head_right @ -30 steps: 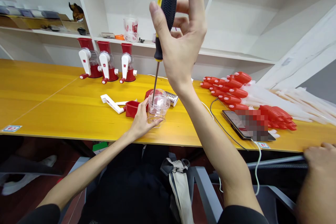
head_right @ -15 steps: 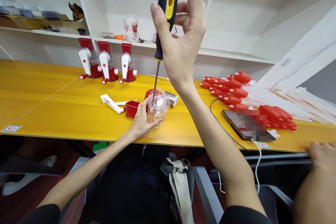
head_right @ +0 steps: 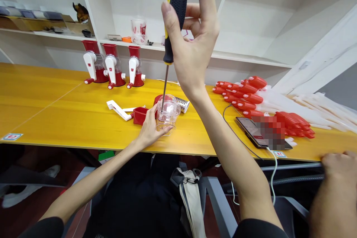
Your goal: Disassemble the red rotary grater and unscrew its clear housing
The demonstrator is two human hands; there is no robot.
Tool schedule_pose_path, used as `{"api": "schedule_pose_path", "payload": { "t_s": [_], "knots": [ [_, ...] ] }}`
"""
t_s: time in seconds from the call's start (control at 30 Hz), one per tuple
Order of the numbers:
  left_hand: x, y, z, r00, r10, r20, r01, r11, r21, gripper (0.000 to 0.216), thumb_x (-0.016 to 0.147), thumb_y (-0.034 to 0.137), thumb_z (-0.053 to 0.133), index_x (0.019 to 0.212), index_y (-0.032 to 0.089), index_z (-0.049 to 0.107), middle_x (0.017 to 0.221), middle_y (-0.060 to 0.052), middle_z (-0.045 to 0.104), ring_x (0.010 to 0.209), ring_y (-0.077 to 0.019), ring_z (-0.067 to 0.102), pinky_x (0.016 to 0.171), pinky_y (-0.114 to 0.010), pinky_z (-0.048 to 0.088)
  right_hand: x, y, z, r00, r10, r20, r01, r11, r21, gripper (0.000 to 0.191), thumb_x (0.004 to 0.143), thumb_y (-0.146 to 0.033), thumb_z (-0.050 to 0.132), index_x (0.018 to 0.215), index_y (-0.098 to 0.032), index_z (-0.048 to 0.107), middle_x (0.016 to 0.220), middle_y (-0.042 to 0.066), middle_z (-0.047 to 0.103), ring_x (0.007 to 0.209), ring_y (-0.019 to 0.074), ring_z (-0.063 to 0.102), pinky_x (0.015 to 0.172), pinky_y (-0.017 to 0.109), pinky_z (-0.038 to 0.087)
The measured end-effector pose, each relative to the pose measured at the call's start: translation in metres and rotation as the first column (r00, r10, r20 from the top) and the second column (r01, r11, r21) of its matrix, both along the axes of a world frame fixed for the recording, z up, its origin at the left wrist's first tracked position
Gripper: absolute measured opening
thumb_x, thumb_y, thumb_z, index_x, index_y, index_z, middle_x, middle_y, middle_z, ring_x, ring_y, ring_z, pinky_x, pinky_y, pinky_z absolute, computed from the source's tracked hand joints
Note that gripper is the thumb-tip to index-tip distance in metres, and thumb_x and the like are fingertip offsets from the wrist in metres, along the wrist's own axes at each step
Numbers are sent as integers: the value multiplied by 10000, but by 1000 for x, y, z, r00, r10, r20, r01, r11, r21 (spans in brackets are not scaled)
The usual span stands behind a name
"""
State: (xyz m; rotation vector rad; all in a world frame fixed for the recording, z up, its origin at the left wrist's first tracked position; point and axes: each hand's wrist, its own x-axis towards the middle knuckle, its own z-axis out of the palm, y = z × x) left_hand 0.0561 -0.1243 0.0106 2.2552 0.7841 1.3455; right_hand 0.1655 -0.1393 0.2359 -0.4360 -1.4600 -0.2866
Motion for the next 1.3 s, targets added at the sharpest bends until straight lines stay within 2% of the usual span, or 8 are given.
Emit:
{"api": "schedule_pose_path", "payload": {
  "t_s": [0.17,0.37,0.5,0.63,0.73,0.97,1.17,1.3],
  "knots": [
    [0,-1,1,1000,-3,-2,3,1000,-4,1042,784,713,674,1553,242,152,1531,-187,378,1414,-344,411,1159,-566,398,-2,1,-1,999,35,-24,-35,999,-7,254,895,-309,483,1146,-295,520,1252,-7,548,789,95,578,697,299,574],
    [-1,0,0,1000,-7,3,7,1000,4,1049,783,729,662,1555,230,157,1550,-190,364,1417,-335,405,1178,-565,377,-2,2,-2,993,97,-74,-98,995,-19,257,902,-257,371,1129,-217,486,1218,69,502,934,142,641,575,285,559],
    [0,1,0,1000,-6,1,6,1000,14,1054,785,738,653,1556,225,152,1539,-199,372,1420,-344,402,1167,-574,388,-5,-1,-3,998,46,-40,-47,999,-24,263,943,-255,335,1159,-245,485,1195,34,552,889,100,620,642,249,565],
    [0,0,-1,1000,0,5,0,1000,17,1047,782,715,675,1558,247,151,1542,-186,371,1410,-343,413,1164,-581,388,-7,-7,-3,998,-55,-28,55,998,-27,190,903,-287,529,1089,-314,506,1118,-1,572,793,94,541,633,238,537],
    [0,0,-1,1000,-2,10,2,1000,13,1045,782,711,679,1557,247,155,1538,-188,373,1407,-346,416,1161,-583,390,-7,-10,-1,998,-51,-22,51,998,-26,219,859,-274,585,1058,-342,523,1156,-19,571,790,111,535,621,271,532],
    [0,1,-1,1000,-15,10,15,1000,2,1050,783,730,661,1553,215,166,1537,-200,368,1417,-340,402,1172,-565,385,-9,-8,-3,996,51,-70,-61,987,-150,269,940,-257,297,1143,-342,453,957,7,613,745,139,602,559,315,498],
    [0,1,-1,1000,-11,13,11,1000,15,1043,788,737,649,1551,219,164,1526,-202,379,1412,-345,408,1156,-568,401,-7,-5,-1,1000,13,-9,-13,999,-38,276,879,-345,591,1127,-260,503,1184,14,535,786,70,508,589,228,548],
    [0,1,-1,1000,-11,7,10,1000,11,1043,786,729,659,1552,228,158,1533,-201,368,1411,-345,412,1155,-577,398,-5,-5,0,997,77,0,-77,996,-35,265,863,-281,623,1115,-247,550,1202,19,525,829,66,519,587,226,567]
  ]
}}
